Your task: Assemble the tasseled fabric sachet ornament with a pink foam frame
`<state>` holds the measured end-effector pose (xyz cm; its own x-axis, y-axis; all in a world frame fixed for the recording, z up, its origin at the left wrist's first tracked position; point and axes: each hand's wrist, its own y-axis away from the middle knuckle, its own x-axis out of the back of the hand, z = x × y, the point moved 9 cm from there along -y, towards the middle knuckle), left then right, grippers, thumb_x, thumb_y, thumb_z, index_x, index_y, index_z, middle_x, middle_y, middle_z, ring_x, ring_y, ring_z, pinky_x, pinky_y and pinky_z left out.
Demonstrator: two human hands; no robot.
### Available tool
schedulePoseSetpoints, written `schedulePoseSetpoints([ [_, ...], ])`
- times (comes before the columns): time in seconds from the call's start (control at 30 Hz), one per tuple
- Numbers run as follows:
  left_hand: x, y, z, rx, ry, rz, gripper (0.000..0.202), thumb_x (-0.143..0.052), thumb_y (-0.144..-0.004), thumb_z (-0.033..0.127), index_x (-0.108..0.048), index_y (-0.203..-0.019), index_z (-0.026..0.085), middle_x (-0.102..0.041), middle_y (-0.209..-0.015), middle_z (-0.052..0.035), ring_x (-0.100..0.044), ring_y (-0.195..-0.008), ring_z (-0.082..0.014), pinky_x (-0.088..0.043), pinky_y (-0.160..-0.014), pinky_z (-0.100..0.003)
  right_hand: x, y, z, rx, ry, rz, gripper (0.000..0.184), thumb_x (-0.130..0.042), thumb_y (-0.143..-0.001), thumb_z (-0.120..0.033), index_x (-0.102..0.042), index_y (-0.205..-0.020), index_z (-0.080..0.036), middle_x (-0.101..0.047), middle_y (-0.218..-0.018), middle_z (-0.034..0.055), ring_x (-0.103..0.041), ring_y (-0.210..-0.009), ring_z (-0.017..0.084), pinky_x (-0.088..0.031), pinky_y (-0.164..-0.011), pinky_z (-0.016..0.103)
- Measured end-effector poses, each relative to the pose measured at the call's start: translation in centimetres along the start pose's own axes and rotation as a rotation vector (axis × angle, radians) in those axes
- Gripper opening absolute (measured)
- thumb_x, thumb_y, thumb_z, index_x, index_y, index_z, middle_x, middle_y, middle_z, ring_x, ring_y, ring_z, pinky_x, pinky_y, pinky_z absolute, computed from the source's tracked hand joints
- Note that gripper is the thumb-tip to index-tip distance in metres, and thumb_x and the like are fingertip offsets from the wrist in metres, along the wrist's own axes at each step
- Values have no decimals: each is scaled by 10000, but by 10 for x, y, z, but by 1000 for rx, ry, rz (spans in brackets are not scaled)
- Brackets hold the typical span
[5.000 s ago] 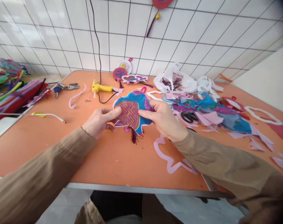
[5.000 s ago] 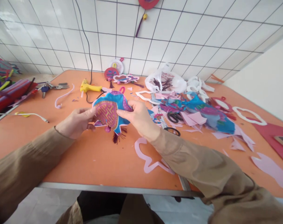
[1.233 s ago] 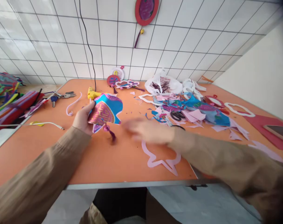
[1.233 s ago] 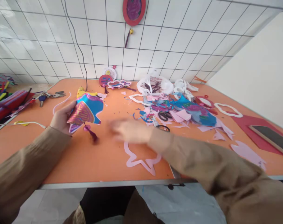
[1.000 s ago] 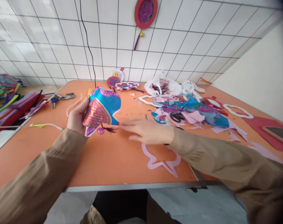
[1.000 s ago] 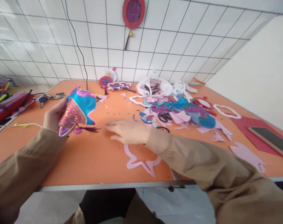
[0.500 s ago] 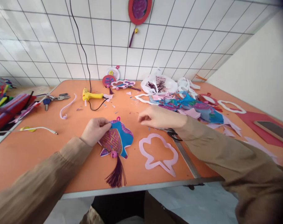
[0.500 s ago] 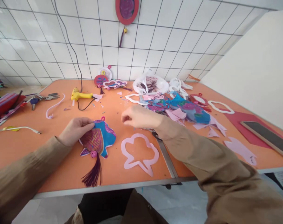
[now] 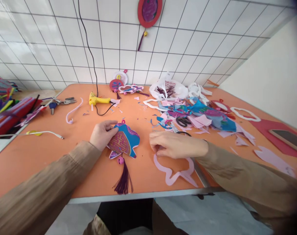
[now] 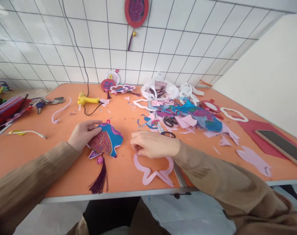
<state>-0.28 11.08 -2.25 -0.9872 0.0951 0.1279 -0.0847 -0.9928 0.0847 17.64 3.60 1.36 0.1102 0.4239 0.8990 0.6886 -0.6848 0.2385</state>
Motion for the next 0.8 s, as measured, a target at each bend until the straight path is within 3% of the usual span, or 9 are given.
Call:
schedulePoseSetpoints([
  [0.13,2,-1,-2,4,21,7,398,-751,-563,237,-699,-947,148,-652,-535,17,-558,-485,-150,-407,-490,-249,15,-3,3,-9,-84,49,143,-571,-752,-50,-544,-694,-178,-582,-753,6,-539,-714,133,-402,-679,282],
  [0.27,-2,0,0,17,155,-8,420,-776,-534,215,-710,-944,151,-693,-613,0,-627,-572,-171,-469,-566,-263,44,-12,0,44,-378,138,84,-587,-802,-174,-556,-727,-197,-617,-725,-18,-578,-661,110,-440,-624,246],
  [0.4,-9,-1,21,-11,317,-15,393,-796,-491,169,-725,-877,151,-713,-650,-3,-639,-591,-158,-490,-599,-259,81,-29,-15,152,-457,290,64,-630,-778,-211,-591,-740,-178,-605,-696,-27,-564,-629,94,-448,-600,232],
  [0.53,-19,-4,38,-6,446,-43,296,-824,-461,157,-715,-735,136,-722,-646,-26,-633,-571,-144,-492,-590,-248,104,-48,-26,213,-452,401,54,-656,-749,-179,-608,-744,-154,-607,-685,-24,-575,-637,98,-457,-604,232],
  [0.63,-26,-7,37,10,475,-52,275,-853,-480,252,-696,-667,125,-692,-583,-30,-608,-519,-137,-470,-522,-238,107,-58,-23,171,-389,504,45,-659,-744,-140,-614,-749,-142,-621,-692,-13,-584,-650,105,-448,-606,232],
  [0.8,-37,-8,22,13,512,-103,469,-825,-552,531,-708,-714,106,-712,-629,-70,-629,-524,-160,-480,-493,-252,91,-72,-21,123,-146,596,93,-605,-748,-50,-632,-733,-138,-636,-691,-6,-562,-653,102,-395,-615,232],
])
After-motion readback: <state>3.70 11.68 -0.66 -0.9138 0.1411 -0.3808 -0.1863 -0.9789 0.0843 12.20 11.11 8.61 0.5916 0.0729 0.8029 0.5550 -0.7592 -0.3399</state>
